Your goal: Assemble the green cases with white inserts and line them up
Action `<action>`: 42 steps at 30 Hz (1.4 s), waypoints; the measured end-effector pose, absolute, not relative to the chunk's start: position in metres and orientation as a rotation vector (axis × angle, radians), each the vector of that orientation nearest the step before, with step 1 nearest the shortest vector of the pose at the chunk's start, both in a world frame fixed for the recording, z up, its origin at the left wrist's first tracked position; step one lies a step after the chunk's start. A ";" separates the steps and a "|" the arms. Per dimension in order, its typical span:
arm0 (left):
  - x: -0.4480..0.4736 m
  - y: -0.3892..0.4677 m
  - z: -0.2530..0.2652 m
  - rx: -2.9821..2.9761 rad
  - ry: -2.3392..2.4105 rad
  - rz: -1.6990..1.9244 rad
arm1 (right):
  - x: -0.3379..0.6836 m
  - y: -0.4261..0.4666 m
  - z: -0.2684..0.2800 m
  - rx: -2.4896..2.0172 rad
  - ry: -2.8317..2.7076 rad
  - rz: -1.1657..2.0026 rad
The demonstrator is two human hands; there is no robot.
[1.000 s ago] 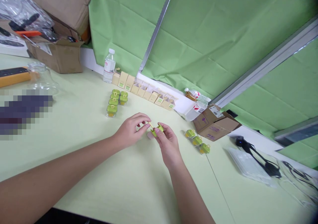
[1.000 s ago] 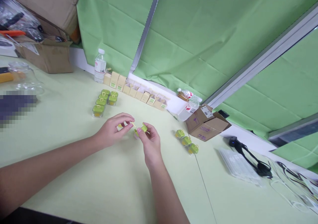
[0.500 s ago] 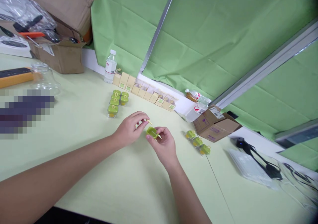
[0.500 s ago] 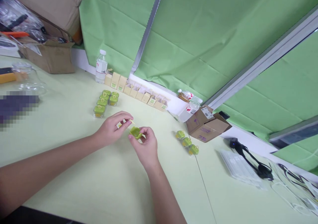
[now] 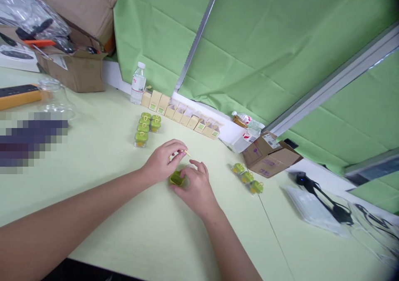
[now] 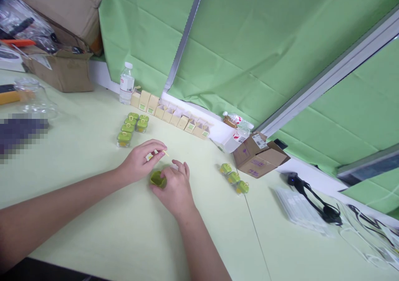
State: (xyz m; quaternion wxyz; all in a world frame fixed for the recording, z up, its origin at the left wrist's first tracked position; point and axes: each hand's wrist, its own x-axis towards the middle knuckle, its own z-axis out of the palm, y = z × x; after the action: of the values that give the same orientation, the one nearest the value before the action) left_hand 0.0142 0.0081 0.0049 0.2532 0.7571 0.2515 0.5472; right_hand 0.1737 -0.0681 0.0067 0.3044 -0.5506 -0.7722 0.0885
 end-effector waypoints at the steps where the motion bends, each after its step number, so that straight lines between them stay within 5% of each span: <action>1: 0.014 0.008 0.004 2.061 0.680 1.493 | 0.173 -0.069 0.007 -1.498 -2.077 0.200; 16: 0.015 0.004 0.002 2.217 0.600 1.387 | 0.178 -0.069 0.026 -1.284 -1.754 -0.040; 27: 0.011 0.003 0.008 2.301 0.658 1.187 | 0.181 -0.061 0.016 -1.180 -1.276 0.446; 34: 0.004 -0.004 0.014 2.640 0.548 0.741 | 0.183 -0.060 0.018 -1.226 -1.247 0.410; 42: 0.005 -0.005 0.010 2.831 0.595 0.650 | 0.181 -0.061 0.018 -1.268 -1.278 0.365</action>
State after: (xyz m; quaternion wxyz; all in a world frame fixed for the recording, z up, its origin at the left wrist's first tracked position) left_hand 0.0045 -0.0053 0.0098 0.0883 0.9511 0.2000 0.2184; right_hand 0.1811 -0.0608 0.0181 0.6072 -0.5485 -0.5527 0.1578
